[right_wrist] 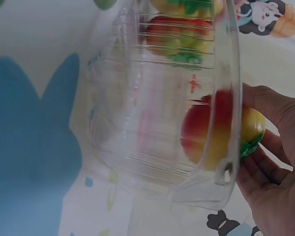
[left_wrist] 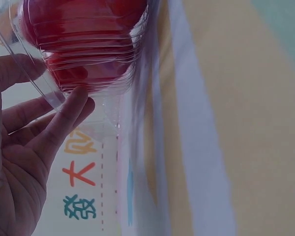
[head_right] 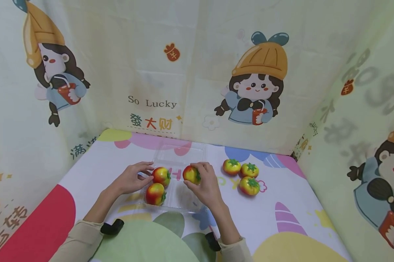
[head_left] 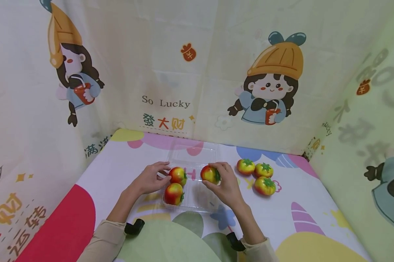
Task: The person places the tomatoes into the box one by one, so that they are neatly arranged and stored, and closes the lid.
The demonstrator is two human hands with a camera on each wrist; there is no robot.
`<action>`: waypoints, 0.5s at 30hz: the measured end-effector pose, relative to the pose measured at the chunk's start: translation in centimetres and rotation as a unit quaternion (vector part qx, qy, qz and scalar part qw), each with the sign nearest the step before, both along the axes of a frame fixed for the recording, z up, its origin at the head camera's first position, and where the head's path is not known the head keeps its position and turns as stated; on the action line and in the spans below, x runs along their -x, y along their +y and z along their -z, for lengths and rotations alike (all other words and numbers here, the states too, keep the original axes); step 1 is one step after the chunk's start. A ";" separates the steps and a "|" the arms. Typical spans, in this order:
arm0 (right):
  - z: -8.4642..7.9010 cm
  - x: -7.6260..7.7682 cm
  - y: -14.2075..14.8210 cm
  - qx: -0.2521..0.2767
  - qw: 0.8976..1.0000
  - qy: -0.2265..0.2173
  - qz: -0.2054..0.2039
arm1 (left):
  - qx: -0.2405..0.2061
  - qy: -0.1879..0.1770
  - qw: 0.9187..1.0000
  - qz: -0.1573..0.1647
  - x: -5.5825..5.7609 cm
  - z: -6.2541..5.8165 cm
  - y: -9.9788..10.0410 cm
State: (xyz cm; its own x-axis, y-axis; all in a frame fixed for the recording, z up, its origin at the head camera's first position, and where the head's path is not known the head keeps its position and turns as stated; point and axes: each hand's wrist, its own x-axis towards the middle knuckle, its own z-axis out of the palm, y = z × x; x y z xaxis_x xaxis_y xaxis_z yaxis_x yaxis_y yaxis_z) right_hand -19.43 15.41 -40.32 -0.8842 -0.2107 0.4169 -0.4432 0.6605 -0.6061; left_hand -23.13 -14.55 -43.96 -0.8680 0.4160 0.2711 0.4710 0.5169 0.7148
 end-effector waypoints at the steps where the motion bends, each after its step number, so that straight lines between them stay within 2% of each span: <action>1: 0.1 0.0 0.0 0.002 1.000 -0.002 -0.001 | -0.001 0.000 1.000 0.001 0.0 0.0 0.0; 6: 0.7 0.1 -0.2 0.012 1.000 -0.017 -0.004 | -0.007 -0.001 1.000 0.008 0.0 0.1 0.1; 15: 1.9 0.9 -0.9 0.032 0.999 -0.015 -0.030 | -0.024 0.004 1.000 0.017 0.3 0.2 -0.1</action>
